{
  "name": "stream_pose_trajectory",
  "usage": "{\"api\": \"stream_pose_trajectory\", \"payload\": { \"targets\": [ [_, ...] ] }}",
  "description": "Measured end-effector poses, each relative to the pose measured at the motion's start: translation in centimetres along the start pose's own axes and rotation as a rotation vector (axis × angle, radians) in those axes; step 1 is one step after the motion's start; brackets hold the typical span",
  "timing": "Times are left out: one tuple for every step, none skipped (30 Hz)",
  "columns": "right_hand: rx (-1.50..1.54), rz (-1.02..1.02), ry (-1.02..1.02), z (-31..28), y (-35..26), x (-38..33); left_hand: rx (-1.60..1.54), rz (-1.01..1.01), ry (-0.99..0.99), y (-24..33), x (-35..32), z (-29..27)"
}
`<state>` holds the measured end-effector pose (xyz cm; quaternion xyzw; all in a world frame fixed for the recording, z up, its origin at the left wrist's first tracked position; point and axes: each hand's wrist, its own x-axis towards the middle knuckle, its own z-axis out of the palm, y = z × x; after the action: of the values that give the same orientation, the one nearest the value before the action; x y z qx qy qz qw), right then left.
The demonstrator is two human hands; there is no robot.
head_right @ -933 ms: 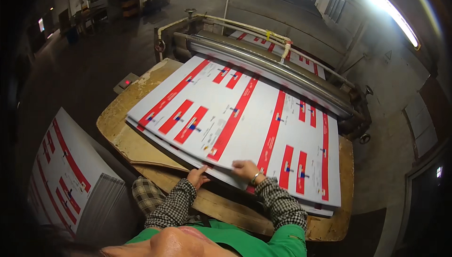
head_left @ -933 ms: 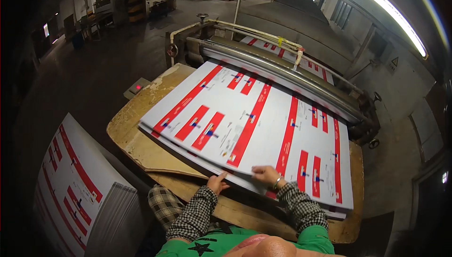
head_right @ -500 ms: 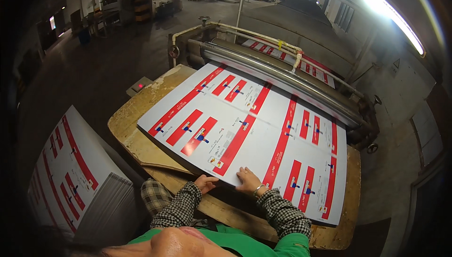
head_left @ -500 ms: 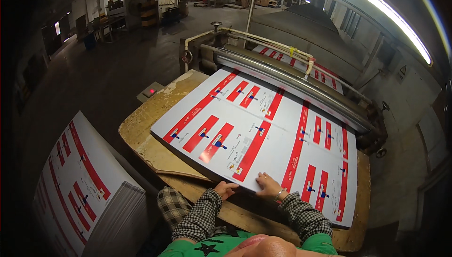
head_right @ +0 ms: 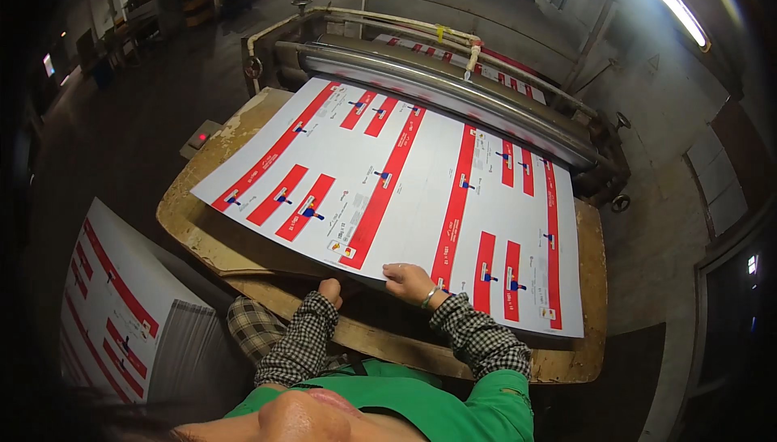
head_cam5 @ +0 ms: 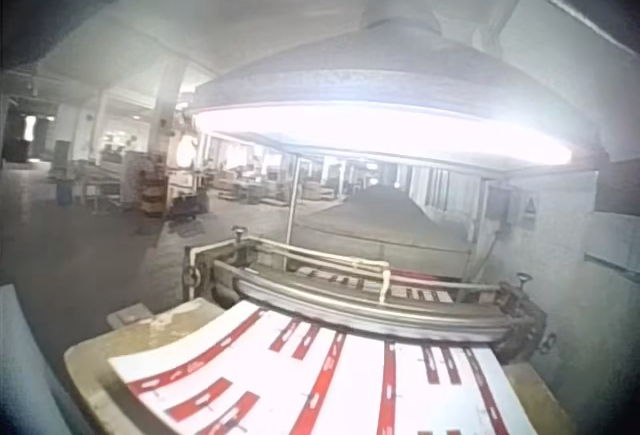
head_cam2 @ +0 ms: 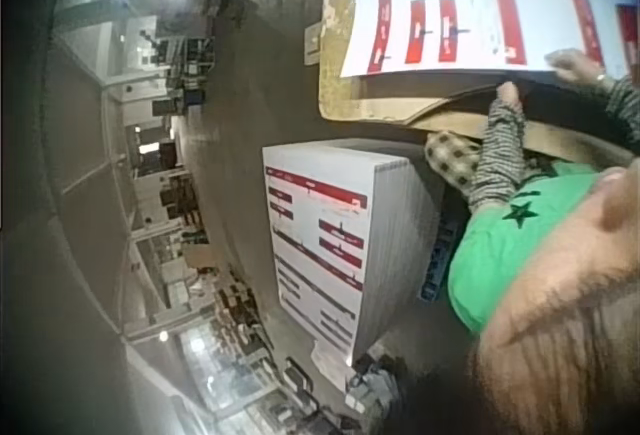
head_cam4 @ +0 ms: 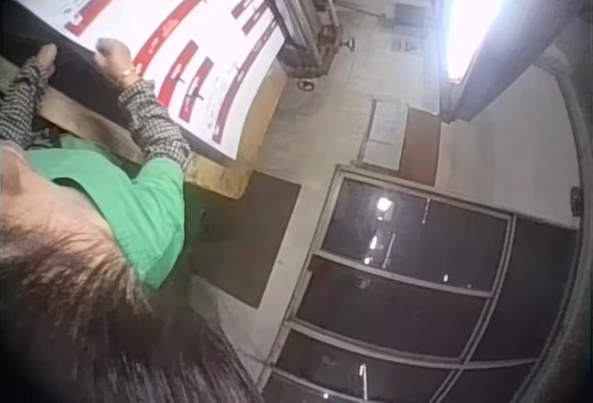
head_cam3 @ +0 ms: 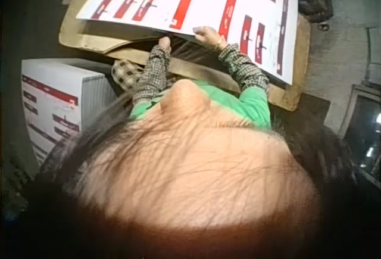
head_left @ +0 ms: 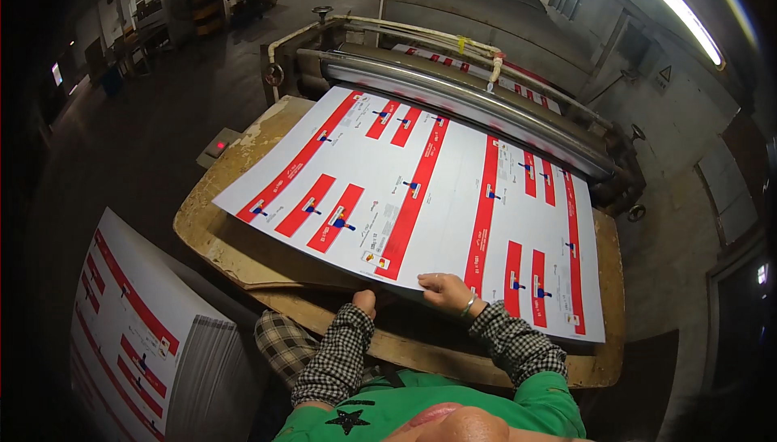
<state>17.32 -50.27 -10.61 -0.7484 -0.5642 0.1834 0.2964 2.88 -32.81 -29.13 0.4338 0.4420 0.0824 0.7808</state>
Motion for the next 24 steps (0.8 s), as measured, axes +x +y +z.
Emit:
{"api": "stream_pose_trajectory", "payload": {
  "targets": [
    [-0.032, 0.018, -0.077, 0.6, 0.7, -0.2, -0.03, -0.004, -0.015, -0.3, 0.2, 0.0],
    [-0.035, -0.022, -0.099, 1.1, 1.4, -0.3, -0.008, -0.007, -0.003, -0.2, 0.1, -0.1],
    [-0.05, -0.055, -0.095, 1.3, 2.0, -0.2, -0.149, -0.087, 0.045, -0.1, -0.2, 0.1],
    [-0.063, -0.126, -0.081, 1.4, 2.7, 0.0, -0.209, -0.015, -0.026, 0.3, -0.7, 0.6],
    [-0.005, -0.042, -0.108, 1.3, 3.5, 0.6, -0.305, 0.044, -0.072, 0.7, -1.5, 1.2],
    [-0.094, 0.036, -0.228, 1.0, 4.4, 1.8, -0.408, 0.085, -0.142, 1.2, -2.4, 1.5],
    [-0.189, 0.106, -0.24, 0.5, 5.3, 3.2, -0.33, 0.083, -0.101, 2.0, -3.1, 1.8],
    [-0.127, 0.202, -0.067, 0.3, 6.0, 4.2, -0.276, 0.084, -0.091, 2.7, -3.8, 2.1],
    [-0.239, 0.24, 0.072, -0.1, 6.6, 5.3, -0.259, 0.085, -0.133, 3.4, -4.4, 2.3],
    [-0.451, 0.221, 0.17, 0.2, 6.8, 6.1, -0.258, 0.07, -0.126, 3.8, -4.8, 2.4],
    [-0.229, 0.344, 0.262, 0.5, 6.9, 6.3, -0.267, 0.046, -0.104, 4.1, -5.1, 2.5],
    [-0.186, 0.306, 0.246, 1.0, 6.7, 6.4, -0.273, 0.033, -0.091, 4.4, -5.2, 2.7],
    [-0.342, 0.162, 0.122, 1.8, 6.2, 5.6, -0.27, 0.043, -0.125, 4.5, -5.3, 2.6],
    [-0.274, 0.069, 0.006, 2.8, 5.4, 4.6, -0.252, 0.029, -0.125, 4.6, -5.3, 2.4],
    [-0.343, 0.126, -0.207, 3.8, 4.5, 3.5, -0.296, 0.055, -0.172, 4.5, -5.3, 2.4],
    [-0.465, 0.033, -0.147, 4.6, 3.5, 1.5, -0.317, 0.059, -0.255, 4.6, -5.4, 2.2],
    [-0.543, 0.035, -0.171, 4.6, 3.1, 1.1, -0.337, 0.078, -0.277, 4.6, -5.3, 2.2],
    [-0.5, 0.034, -0.139, 4.4, 2.7, 0.7, -0.368, 0.102, -0.358, 4.6, -5.4, 2.0],
    [-0.417, 0.034, -0.165, 3.6, 2.6, 0.9, -0.326, 0.081, -0.345, 4.8, -5.5, 1.6],
    [-0.359, 0.053, -0.18, 2.6, 2.7, 1.4, -0.292, 0.072, -0.37, 4.9, -5.7, 1.3],
    [-0.306, 0.009, -0.183, 1.5, 2.6, 1.6, -0.238, -0.014, -0.335, 5.2, -5.6, 1.2],
    [-0.232, 0.061, -0.211, 0.2, 2.6, 1.9, -0.28, -0.036, -0.348, 5.2, -5.7, 1.2],
    [-0.162, 0.102, -0.174, -0.6, 2.4, 1.9, -0.355, 0.024, -0.389, 4.9, -5.7, 1.5],
    [-0.09, 0.147, -0.164, -1.4, 2.1, 1.9, -0.418, 0.061, -0.364, 4.4, -5.8, 2.2]
  ]
}}
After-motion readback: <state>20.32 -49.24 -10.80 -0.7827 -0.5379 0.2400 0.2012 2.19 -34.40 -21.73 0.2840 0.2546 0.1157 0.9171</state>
